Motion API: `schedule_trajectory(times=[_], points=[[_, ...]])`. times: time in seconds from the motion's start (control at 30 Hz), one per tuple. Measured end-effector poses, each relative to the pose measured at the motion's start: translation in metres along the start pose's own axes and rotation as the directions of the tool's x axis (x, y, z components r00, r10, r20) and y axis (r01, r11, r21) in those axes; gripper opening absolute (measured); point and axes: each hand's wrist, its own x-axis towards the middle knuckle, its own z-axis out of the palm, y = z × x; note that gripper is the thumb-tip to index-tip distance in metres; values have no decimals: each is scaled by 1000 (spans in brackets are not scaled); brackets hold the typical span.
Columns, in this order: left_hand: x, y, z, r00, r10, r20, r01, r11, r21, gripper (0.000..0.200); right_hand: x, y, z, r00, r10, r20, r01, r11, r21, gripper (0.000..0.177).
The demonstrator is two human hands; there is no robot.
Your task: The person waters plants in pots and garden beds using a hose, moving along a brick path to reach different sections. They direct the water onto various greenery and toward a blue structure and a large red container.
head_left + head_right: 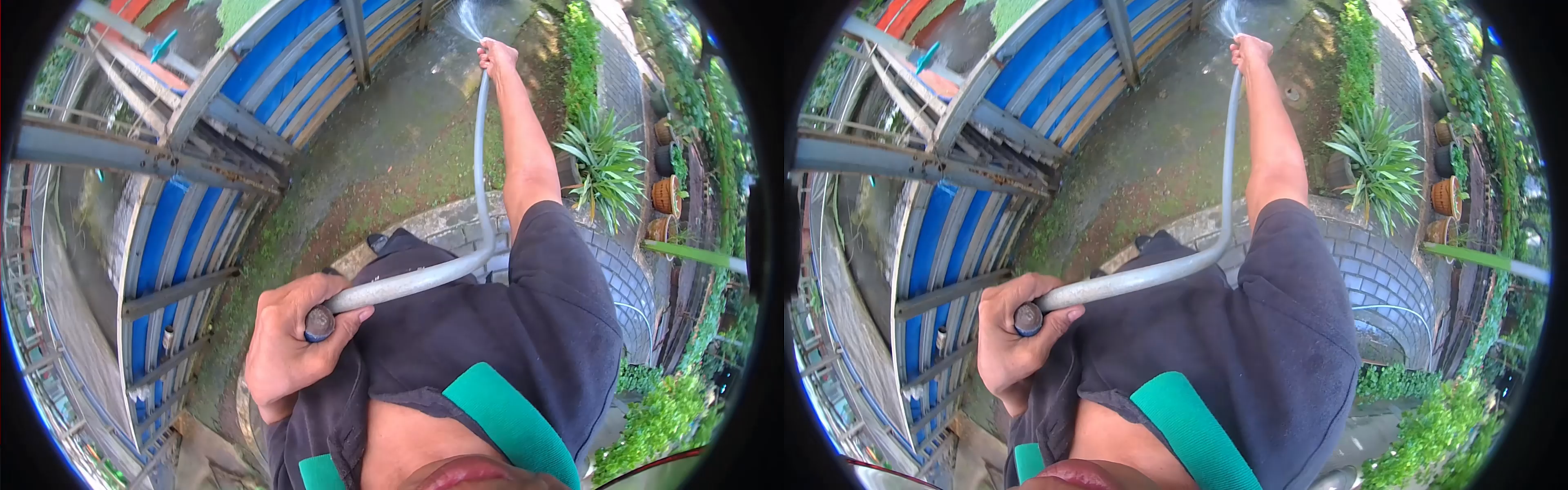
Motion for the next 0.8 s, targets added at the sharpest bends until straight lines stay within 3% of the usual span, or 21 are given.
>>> schedule_trajectory(times=[0.23,0.5,0.6,0.8], points=[[-4,-9,-3,999,-31,-13,31,999,-17,17,-58,126,53,887,331,323,-270,938,-219,13],[-5,-10,-5,988,-116,-98,116,993,-11,16,-185,245,102,686,577,444,-432,813,-390,14],[-8,-6,-4,976,-164,-140,167,986,10,15,-225,272,99,734,551,398,-362,812,-458,8],[-14,0,1,971,-193,-138,200,979,33,16,-172,249,88,938,321,132,-302,943,-143,8]])
